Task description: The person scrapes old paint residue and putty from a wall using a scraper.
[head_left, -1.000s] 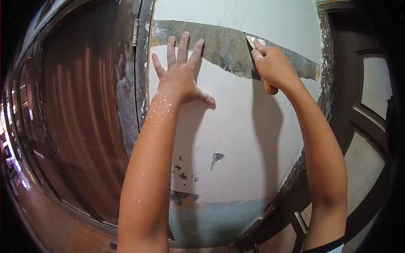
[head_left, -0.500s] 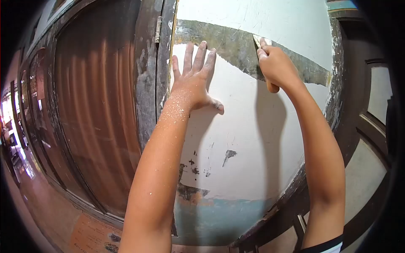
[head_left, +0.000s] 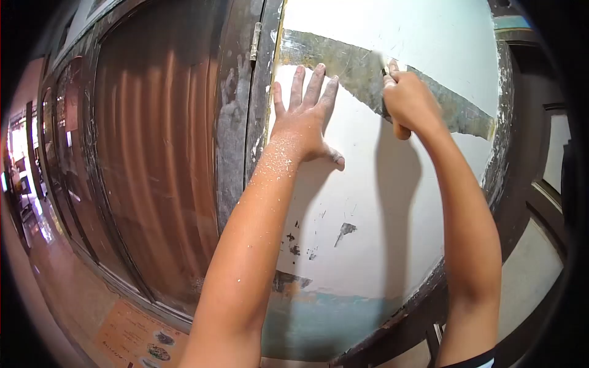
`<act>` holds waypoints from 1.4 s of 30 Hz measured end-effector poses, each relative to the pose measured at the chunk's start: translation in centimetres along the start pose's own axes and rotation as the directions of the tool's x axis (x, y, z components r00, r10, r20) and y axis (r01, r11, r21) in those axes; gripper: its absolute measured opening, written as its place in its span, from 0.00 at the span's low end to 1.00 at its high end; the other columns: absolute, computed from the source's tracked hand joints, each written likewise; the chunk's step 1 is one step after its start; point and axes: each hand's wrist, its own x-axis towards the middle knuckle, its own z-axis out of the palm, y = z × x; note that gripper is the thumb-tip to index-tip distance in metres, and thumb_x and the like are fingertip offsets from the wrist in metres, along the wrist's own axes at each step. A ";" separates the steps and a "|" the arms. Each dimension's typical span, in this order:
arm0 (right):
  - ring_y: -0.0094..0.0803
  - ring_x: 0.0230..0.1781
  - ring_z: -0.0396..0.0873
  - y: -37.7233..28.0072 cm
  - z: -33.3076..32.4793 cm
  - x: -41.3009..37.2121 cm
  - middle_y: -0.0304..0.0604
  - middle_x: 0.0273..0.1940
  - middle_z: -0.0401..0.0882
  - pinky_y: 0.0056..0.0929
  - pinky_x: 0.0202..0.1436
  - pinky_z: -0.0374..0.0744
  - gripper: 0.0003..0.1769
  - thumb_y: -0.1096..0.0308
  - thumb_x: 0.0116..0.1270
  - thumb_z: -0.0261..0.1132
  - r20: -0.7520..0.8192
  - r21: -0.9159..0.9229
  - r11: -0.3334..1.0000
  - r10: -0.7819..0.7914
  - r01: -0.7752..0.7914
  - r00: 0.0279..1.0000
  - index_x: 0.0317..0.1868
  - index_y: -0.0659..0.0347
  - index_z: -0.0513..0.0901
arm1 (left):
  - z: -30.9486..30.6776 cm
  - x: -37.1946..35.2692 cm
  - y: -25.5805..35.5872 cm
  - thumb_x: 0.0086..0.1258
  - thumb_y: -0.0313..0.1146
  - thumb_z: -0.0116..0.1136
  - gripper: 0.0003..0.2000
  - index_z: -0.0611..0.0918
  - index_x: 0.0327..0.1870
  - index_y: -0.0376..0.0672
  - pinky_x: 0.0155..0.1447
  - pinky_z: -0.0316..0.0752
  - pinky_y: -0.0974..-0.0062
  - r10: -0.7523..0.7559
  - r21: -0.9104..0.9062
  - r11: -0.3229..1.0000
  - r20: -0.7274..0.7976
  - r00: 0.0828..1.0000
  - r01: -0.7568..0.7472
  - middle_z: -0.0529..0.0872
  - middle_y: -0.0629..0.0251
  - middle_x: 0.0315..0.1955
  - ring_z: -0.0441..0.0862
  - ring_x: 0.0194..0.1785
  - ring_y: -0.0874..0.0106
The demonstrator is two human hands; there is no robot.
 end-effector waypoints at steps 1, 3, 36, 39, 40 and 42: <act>0.50 0.48 0.89 -0.1 0.9 -0.3 0.54 0.42 0.91 0.51 0.55 0.81 0.24 0.58 0.77 0.49 -0.133 -0.046 0.999 -0.004 -0.002 0.991 0.59 0.61 0.85 | -0.1 -0.1 0.1 0.23 0.66 0.85 0.81 0.46 0.87 0.54 0.84 0.25 0.35 0.002 -0.006 1.000 -0.014 1.000 -0.003 0.36 0.60 0.87 0.28 0.88 0.52; 0.51 0.50 0.88 -0.2 1.1 -0.6 0.54 0.45 0.90 0.51 0.55 0.81 0.23 0.58 0.76 0.50 -0.135 -0.067 0.998 -0.008 -0.001 0.991 0.57 0.60 0.86 | 0.0 -0.2 0.2 0.23 0.65 0.85 0.81 0.47 0.87 0.54 0.84 0.26 0.35 0.002 -0.012 1.000 -0.018 1.000 -0.002 0.37 0.60 0.87 0.28 0.88 0.53; 0.52 0.51 0.88 -3.0 2.1 0.6 0.57 0.48 0.90 0.52 0.58 0.82 0.30 0.65 0.66 0.55 -0.073 -0.072 0.987 -0.152 0.147 0.986 0.70 0.58 0.78 | 1.3 -0.1 -0.4 0.15 0.70 0.82 0.85 0.47 0.87 0.52 0.83 0.24 0.34 0.022 -0.042 0.999 -0.102 0.995 -0.027 0.39 0.56 0.86 0.29 0.87 0.48; 0.53 0.53 0.88 -3.4 1.8 0.6 0.55 0.49 0.90 0.53 0.59 0.81 0.29 0.61 0.68 0.57 -0.047 -0.053 0.984 -0.173 0.171 0.984 0.68 0.57 0.80 | 1.5 -0.2 -0.5 0.15 0.70 0.82 0.85 0.47 0.87 0.52 0.83 0.24 0.34 0.027 -0.029 0.999 -0.112 0.993 -0.030 0.39 0.56 0.86 0.29 0.87 0.48; 0.53 0.53 0.88 -3.5 1.9 0.6 0.55 0.49 0.90 0.53 0.59 0.81 0.29 0.61 0.68 0.57 -0.049 -0.051 0.984 -0.174 0.171 0.984 0.68 0.57 0.80 | 1.5 -0.2 -0.5 0.15 0.70 0.82 0.85 0.47 0.87 0.52 0.83 0.24 0.34 0.028 -0.026 0.999 -0.113 0.993 -0.031 0.39 0.56 0.86 0.29 0.87 0.48; 0.53 0.53 0.88 -3.7 2.1 0.7 0.55 0.49 0.90 0.52 0.59 0.81 0.25 0.60 0.68 0.58 -0.056 -0.047 0.987 -0.159 0.156 0.986 0.63 0.58 0.84 | 1.4 -0.2 -0.4 0.14 0.70 0.82 0.85 0.48 0.86 0.52 0.82 0.24 0.33 0.022 -0.037 0.999 -0.110 0.994 -0.026 0.39 0.57 0.87 0.30 0.87 0.48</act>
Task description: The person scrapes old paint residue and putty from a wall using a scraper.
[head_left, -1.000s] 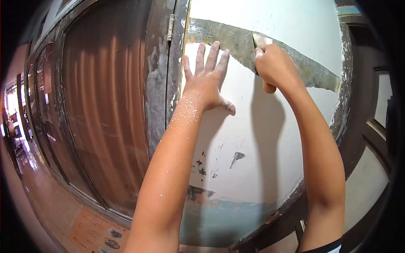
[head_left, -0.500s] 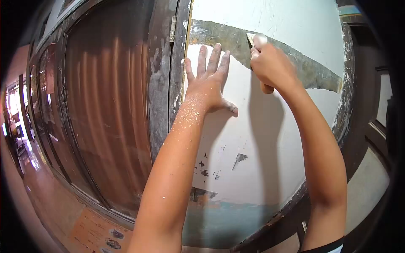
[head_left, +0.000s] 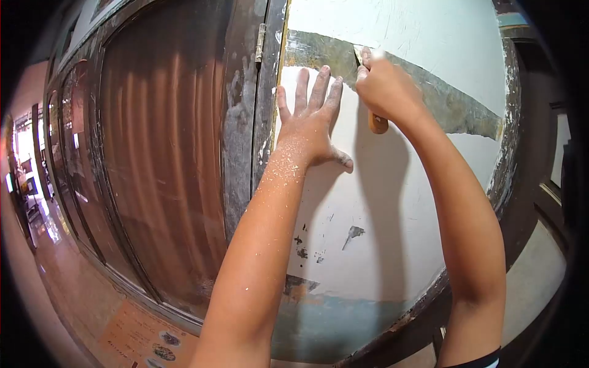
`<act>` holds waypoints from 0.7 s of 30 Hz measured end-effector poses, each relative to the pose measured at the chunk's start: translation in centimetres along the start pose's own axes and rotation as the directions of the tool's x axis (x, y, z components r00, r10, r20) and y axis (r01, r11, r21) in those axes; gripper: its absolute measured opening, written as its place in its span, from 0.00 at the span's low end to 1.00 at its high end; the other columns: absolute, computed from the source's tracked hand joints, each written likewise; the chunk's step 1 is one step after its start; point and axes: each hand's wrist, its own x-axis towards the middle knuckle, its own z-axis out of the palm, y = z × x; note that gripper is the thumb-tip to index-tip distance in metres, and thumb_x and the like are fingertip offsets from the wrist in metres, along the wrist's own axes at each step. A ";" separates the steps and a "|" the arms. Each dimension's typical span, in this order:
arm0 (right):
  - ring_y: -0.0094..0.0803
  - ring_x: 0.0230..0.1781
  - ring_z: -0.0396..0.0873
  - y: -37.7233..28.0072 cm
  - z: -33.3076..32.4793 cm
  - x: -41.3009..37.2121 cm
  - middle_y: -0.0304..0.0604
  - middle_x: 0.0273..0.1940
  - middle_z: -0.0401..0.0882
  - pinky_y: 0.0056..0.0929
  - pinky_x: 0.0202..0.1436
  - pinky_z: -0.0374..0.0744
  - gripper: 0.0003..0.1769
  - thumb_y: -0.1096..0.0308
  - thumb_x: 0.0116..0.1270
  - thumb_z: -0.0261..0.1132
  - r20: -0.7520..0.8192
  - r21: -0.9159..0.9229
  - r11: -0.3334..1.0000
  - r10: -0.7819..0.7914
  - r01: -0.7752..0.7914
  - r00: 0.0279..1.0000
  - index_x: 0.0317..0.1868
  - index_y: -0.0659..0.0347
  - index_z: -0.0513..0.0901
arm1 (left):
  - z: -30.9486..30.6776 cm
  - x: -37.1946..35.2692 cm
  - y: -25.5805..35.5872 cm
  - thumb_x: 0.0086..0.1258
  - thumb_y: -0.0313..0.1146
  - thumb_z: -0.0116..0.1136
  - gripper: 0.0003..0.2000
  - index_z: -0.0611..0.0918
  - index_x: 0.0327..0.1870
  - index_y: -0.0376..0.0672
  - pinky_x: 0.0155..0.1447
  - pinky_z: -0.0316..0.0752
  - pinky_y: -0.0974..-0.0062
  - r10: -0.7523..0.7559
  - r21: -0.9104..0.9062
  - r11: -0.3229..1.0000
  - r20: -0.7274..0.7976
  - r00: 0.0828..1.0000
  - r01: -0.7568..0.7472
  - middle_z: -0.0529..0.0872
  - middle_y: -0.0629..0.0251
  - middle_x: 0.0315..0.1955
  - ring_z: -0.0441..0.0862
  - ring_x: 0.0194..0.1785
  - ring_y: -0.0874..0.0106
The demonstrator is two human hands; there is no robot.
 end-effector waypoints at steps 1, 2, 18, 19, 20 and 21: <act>0.54 0.53 0.88 -0.2 -0.1 -0.3 0.55 0.49 0.90 0.51 0.58 0.82 0.22 0.61 0.67 0.58 -0.027 0.008 1.000 -0.015 0.015 1.000 0.58 0.59 0.87 | -0.1 0.0 0.0 0.13 0.70 0.82 0.85 0.49 0.86 0.52 0.82 0.24 0.33 -0.009 -0.007 1.000 0.013 1.000 0.009 0.40 0.57 0.87 0.30 0.87 0.49; 0.54 0.53 0.88 -0.1 0.0 -0.2 0.55 0.49 0.90 0.51 0.58 0.82 0.22 0.61 0.67 0.58 -0.029 0.008 1.000 -0.014 0.014 0.999 0.58 0.59 0.87 | -0.1 0.1 0.0 0.13 0.70 0.82 0.85 0.49 0.86 0.52 0.82 0.24 0.33 -0.007 -0.007 1.000 0.012 1.000 0.007 0.40 0.57 0.87 0.30 0.87 0.49; 0.68 0.53 0.83 3.9 5.1 -3.6 0.73 0.52 0.84 0.53 0.61 0.77 0.39 0.57 0.84 0.47 -0.109 0.622 0.704 -0.356 0.343 0.928 0.85 0.63 0.42 | -4.0 0.3 1.5 0.74 0.42 0.49 0.37 0.59 0.83 0.43 0.86 0.37 0.49 -0.067 -0.449 0.887 0.109 0.992 0.109 0.50 0.52 0.85 0.43 0.87 0.53; 0.66 0.56 0.82 3.8 5.7 -3.6 0.73 0.56 0.82 0.51 0.63 0.77 0.39 0.57 0.84 0.45 -0.146 0.676 0.634 -0.385 0.376 0.911 0.84 0.65 0.41 | -4.0 0.1 1.8 0.72 0.40 0.52 0.38 0.58 0.83 0.41 0.84 0.46 0.52 -0.039 -0.617 0.782 0.096 0.995 0.090 0.55 0.48 0.83 0.51 0.85 0.53; 0.64 0.60 0.82 3.5 6.4 -3.6 0.73 0.60 0.80 0.48 0.66 0.76 0.39 0.57 0.85 0.44 -0.183 0.726 0.554 -0.414 0.407 0.892 0.84 0.67 0.40 | -4.0 -0.2 2.1 0.71 0.38 0.55 0.39 0.58 0.83 0.39 0.83 0.54 0.56 -0.019 -0.758 0.649 0.080 0.997 0.073 0.59 0.45 0.81 0.59 0.83 0.54; 0.58 0.67 0.78 2.8 4.8 -4.2 0.69 0.68 0.76 0.43 0.70 0.73 0.38 0.57 0.86 0.43 -0.064 0.777 0.555 -0.398 0.296 0.915 0.84 0.68 0.37 | -4.1 -0.2 2.2 0.69 0.33 0.60 0.38 0.62 0.81 0.33 0.77 0.65 0.69 0.000 -0.910 0.389 0.157 0.988 0.145 0.74 0.47 0.71 0.74 0.73 0.60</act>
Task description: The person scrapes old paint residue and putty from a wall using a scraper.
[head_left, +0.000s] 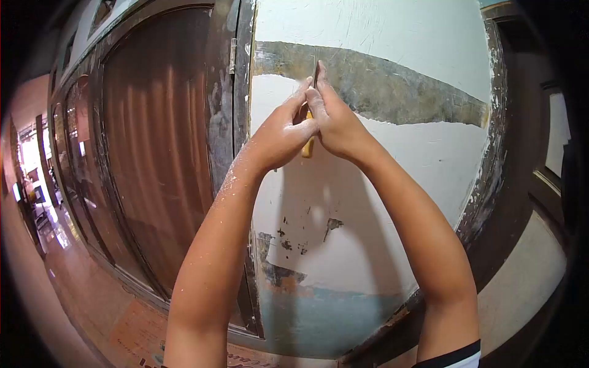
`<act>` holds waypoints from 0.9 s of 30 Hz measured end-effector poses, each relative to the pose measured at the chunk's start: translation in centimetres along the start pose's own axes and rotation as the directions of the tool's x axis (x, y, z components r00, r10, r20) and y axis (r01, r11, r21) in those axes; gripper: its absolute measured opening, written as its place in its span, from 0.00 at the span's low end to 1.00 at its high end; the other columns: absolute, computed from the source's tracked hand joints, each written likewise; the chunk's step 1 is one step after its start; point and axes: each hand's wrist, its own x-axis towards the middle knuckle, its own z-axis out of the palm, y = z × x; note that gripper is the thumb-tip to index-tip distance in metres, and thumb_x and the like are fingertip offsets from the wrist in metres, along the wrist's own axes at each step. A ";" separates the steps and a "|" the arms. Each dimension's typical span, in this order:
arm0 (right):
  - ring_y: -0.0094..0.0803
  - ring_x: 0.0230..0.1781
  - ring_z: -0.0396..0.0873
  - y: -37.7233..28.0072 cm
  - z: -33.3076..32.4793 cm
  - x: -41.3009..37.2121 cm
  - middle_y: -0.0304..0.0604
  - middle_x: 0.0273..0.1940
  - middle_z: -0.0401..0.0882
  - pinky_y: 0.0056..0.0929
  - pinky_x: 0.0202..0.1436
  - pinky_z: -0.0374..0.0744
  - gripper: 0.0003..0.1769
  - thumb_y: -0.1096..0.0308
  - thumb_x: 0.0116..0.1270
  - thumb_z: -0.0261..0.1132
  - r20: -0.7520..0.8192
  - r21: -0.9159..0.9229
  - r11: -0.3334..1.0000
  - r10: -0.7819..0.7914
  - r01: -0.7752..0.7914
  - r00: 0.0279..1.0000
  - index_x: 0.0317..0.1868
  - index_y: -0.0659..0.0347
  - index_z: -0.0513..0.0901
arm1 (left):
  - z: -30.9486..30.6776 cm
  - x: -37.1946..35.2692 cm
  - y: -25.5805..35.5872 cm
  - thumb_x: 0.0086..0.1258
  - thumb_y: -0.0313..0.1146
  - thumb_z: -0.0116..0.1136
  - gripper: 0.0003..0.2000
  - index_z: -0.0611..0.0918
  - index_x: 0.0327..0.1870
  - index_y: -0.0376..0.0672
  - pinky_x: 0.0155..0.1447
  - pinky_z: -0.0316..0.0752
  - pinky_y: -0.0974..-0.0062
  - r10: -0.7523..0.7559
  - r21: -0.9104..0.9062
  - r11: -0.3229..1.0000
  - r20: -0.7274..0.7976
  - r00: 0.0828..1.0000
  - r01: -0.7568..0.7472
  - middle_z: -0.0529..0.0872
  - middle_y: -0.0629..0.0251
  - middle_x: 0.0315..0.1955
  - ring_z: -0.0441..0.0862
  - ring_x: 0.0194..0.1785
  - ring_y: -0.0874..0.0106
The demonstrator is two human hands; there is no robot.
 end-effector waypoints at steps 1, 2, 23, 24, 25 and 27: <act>0.58 0.67 0.78 0.6 0.1 0.2 0.69 0.68 0.76 0.43 0.70 0.73 0.38 0.57 0.86 0.43 0.003 0.013 1.000 -0.006 0.006 1.000 0.84 0.68 0.37 | -0.1 -0.1 0.2 0.69 0.33 0.60 0.38 0.62 0.81 0.33 0.77 0.65 0.69 -0.006 0.012 1.000 -0.006 1.000 0.006 0.74 0.47 0.71 0.74 0.73 0.60; 0.55 0.66 0.79 1.7 0.3 0.7 0.66 0.67 0.76 0.41 0.70 0.73 0.38 0.58 0.87 0.43 0.030 0.008 1.000 -0.021 0.021 0.999 0.84 0.68 0.37 | -0.3 -0.3 0.3 0.69 0.33 0.61 0.34 0.67 0.77 0.33 0.73 0.71 0.68 -0.031 -0.026 0.999 0.013 0.999 0.031 0.79 0.51 0.65 0.77 0.68 0.63; 0.36 0.85 0.50 10.3 -16.9 1.6 0.27 0.84 0.57 0.53 0.86 0.46 0.32 0.43 0.78 0.54 -0.244 -0.954 0.279 -0.502 -0.112 0.830 0.80 0.32 0.65 | 2.6 2.5 0.0 0.68 0.22 0.52 0.32 0.73 0.76 0.50 0.57 0.84 0.57 0.286 0.906 0.272 -0.397 0.872 0.323 0.64 0.64 0.80 0.85 0.59 0.54; 0.35 0.85 0.50 10.2 -17.0 1.7 0.26 0.84 0.57 0.52 0.86 0.45 0.32 0.43 0.78 0.54 -0.260 -0.951 0.283 -0.499 -0.128 0.827 0.80 0.30 0.66 | 2.7 2.8 0.0 0.68 0.22 0.52 0.32 0.73 0.76 0.50 0.57 0.85 0.57 0.218 0.894 0.273 -0.418 0.882 0.356 0.63 0.65 0.81 0.86 0.58 0.54; 0.34 0.85 0.50 10.2 -16.9 1.6 0.26 0.84 0.57 0.52 0.86 0.43 0.31 0.42 0.78 0.55 -0.275 -0.946 0.289 -0.489 -0.144 0.828 0.80 0.29 0.66 | 2.9 2.9 -0.1 0.67 0.21 0.52 0.33 0.73 0.77 0.50 0.56 0.85 0.57 0.141 0.880 0.271 -0.436 0.889 0.389 0.62 0.65 0.82 0.87 0.56 0.53; 0.34 0.85 0.51 10.2 -16.8 1.4 0.26 0.83 0.59 0.52 0.86 0.44 0.31 0.43 0.78 0.55 -0.276 -0.946 0.292 -0.498 -0.141 0.822 0.79 0.29 0.67 | 2.7 4.0 -0.3 0.66 0.21 0.52 0.33 0.73 0.77 0.49 0.55 0.86 0.57 0.158 0.885 0.245 -0.440 0.884 0.397 0.63 0.65 0.81 0.88 0.53 0.53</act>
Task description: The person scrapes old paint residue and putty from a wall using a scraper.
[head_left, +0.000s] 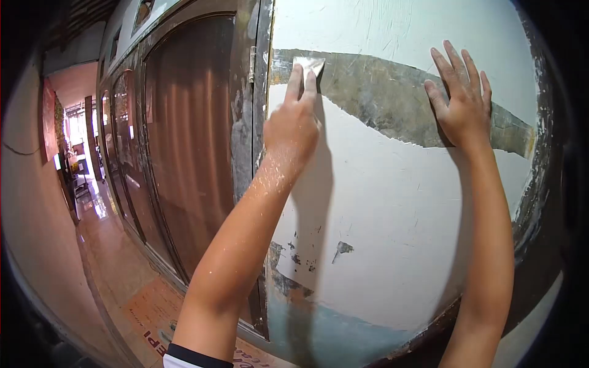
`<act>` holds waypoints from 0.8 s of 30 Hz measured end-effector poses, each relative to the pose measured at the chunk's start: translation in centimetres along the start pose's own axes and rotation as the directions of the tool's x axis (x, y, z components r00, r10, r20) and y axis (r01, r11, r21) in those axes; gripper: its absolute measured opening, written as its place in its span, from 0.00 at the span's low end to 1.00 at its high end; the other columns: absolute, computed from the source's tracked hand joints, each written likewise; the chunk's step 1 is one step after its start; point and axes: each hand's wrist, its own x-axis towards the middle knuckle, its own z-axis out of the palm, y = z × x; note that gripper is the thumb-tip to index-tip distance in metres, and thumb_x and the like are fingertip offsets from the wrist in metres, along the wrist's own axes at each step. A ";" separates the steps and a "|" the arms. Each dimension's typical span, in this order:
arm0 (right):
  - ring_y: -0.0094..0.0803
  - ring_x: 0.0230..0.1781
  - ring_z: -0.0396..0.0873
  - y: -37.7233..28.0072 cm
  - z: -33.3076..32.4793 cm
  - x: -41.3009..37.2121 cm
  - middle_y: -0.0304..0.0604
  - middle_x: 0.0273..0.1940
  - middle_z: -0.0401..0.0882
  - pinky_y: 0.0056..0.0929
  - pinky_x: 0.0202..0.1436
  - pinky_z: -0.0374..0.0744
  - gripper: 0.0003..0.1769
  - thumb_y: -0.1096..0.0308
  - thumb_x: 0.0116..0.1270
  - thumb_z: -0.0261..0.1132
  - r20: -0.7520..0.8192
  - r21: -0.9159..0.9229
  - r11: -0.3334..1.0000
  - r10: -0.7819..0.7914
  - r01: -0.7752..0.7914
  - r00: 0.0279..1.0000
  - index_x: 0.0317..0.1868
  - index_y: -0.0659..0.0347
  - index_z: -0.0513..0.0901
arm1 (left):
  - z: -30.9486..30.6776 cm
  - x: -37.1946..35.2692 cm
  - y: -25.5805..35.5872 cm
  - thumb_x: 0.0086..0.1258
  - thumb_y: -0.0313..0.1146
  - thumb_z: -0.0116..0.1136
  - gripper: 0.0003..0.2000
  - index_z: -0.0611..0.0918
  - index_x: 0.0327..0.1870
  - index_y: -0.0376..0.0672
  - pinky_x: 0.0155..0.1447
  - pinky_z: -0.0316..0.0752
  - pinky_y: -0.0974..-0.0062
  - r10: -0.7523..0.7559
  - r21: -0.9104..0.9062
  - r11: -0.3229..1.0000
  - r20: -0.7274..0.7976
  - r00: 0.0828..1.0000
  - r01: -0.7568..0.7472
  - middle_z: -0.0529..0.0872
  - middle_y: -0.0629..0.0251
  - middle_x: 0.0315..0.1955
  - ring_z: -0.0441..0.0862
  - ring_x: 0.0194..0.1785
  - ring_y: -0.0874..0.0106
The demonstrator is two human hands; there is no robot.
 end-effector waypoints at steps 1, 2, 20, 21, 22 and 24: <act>0.34 0.85 0.52 0.2 0.1 -0.1 0.26 0.83 0.60 0.51 0.86 0.44 0.31 0.43 0.77 0.56 -0.015 0.018 1.000 -0.007 0.007 1.000 0.78 0.29 0.68 | -0.1 0.7 0.1 0.66 0.22 0.52 0.33 0.73 0.77 0.49 0.55 0.85 0.56 0.007 0.001 1.000 -0.019 1.000 -0.007 0.65 0.64 0.80 0.88 0.53 0.52; 0.34 0.85 0.53 0.3 0.4 0.0 0.26 0.82 0.60 0.51 0.86 0.45 0.30 0.43 0.77 0.56 -0.034 0.033 0.999 -0.013 0.014 0.999 0.78 0.30 0.69 | 0.0 1.2 0.2 0.67 0.22 0.52 0.33 0.72 0.77 0.48 0.56 0.85 0.56 0.015 0.001 1.000 -0.043 0.999 -0.015 0.67 0.63 0.80 0.88 0.53 0.52; 0.32 0.84 0.56 0.6 0.8 -0.5 0.26 0.81 0.65 0.49 0.86 0.48 0.29 0.45 0.74 0.61 -0.104 0.127 0.992 -0.002 0.015 0.995 0.74 0.33 0.75 | -0.8 2.1 -1.4 0.71 0.24 0.45 0.30 0.74 0.76 0.51 0.71 0.75 0.55 0.074 0.009 0.997 -0.058 0.996 -0.073 0.69 0.68 0.78 0.80 0.67 0.51; 0.33 0.83 0.56 0.7 0.7 -0.5 0.26 0.81 0.65 0.49 0.86 0.48 0.29 0.45 0.74 0.61 -0.099 0.131 0.991 -0.001 0.014 0.995 0.74 0.33 0.76 | -1.0 2.0 -1.7 0.68 0.25 0.48 0.31 0.74 0.76 0.51 0.69 0.78 0.54 0.092 0.026 0.996 -0.049 0.995 -0.091 0.67 0.67 0.79 0.82 0.64 0.50; 0.33 0.83 0.56 0.8 0.7 -0.5 0.26 0.81 0.65 0.49 0.86 0.48 0.29 0.45 0.74 0.62 -0.095 0.134 0.991 0.003 0.010 0.995 0.73 0.33 0.76 | -1.2 2.1 -1.8 0.65 0.26 0.50 0.33 0.74 0.76 0.51 0.66 0.80 0.54 0.114 0.041 0.993 -0.041 0.993 -0.113 0.66 0.66 0.80 0.84 0.62 0.50; 0.33 0.83 0.57 0.9 0.8 -0.2 0.26 0.81 0.64 0.49 0.86 0.49 0.29 0.45 0.74 0.62 -0.106 0.115 0.993 -0.001 0.014 0.994 0.73 0.33 0.76 | -0.9 3.1 -2.2 0.65 0.26 0.50 0.33 0.73 0.77 0.52 0.66 0.80 0.54 0.097 0.054 0.994 -0.034 0.995 -0.096 0.66 0.65 0.80 0.84 0.62 0.50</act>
